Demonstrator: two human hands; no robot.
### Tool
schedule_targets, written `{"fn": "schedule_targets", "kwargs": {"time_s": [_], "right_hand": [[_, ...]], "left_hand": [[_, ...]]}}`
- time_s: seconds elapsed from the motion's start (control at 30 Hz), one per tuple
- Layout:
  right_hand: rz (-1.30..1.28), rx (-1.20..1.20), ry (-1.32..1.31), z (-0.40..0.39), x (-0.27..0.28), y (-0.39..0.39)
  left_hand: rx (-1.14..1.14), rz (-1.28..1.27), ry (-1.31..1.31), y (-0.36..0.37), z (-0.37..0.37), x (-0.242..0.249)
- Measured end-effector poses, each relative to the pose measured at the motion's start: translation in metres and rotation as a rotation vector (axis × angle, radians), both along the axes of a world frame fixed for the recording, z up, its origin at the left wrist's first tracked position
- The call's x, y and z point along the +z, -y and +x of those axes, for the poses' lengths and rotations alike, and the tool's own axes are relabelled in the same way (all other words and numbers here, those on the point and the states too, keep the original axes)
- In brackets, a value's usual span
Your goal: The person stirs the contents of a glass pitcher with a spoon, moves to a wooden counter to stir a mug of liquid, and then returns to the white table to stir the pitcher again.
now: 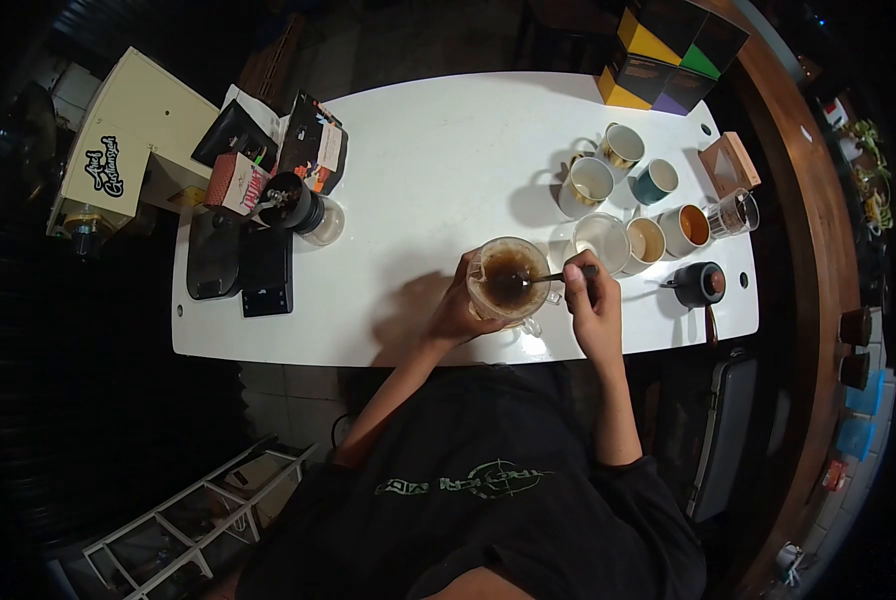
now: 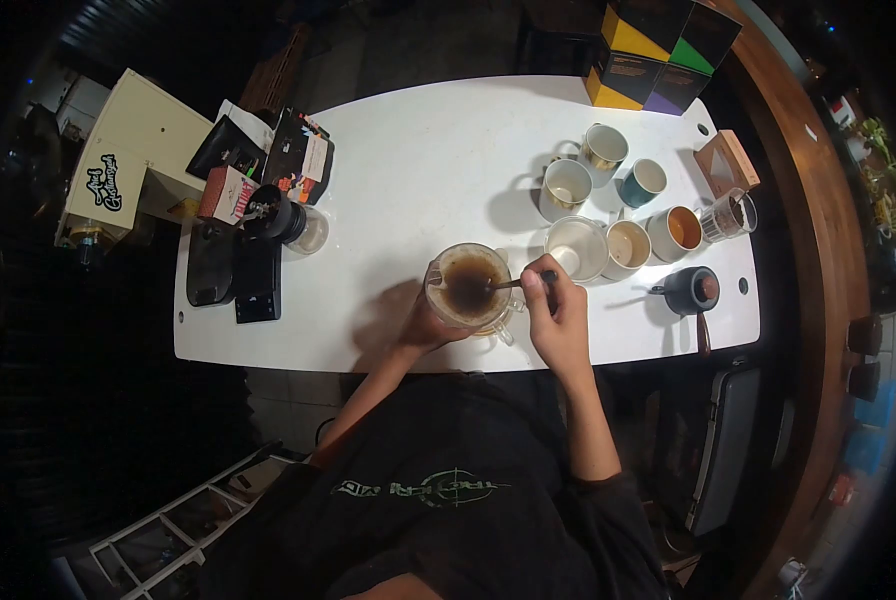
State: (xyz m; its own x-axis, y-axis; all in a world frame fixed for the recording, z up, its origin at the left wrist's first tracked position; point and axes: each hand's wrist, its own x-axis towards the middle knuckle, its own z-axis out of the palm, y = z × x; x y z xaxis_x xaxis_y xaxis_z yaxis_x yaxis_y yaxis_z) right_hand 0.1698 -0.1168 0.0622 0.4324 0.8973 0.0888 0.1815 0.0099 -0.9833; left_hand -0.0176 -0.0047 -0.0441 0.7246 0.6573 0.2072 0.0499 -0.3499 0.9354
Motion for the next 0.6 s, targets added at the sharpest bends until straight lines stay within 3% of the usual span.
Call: {"fn": "schedule_targets", "kwargs": {"time_s": [0.27,0.53,0.6], "right_hand": [[0.038,0.026,-0.424,0.004,0.002,-0.002],[0.118,0.014,-0.254,0.003,0.018,0.004],[0.082,-0.031,-0.031,0.001,0.023,0.009]], "left_hand": [[0.017,-0.038,0.032,0.001,0.002,-0.003],[-0.010,-0.032,0.084,0.002,0.003,0.011],[-0.015,-0.034,0.062,0.002,0.001,0.015]]}}
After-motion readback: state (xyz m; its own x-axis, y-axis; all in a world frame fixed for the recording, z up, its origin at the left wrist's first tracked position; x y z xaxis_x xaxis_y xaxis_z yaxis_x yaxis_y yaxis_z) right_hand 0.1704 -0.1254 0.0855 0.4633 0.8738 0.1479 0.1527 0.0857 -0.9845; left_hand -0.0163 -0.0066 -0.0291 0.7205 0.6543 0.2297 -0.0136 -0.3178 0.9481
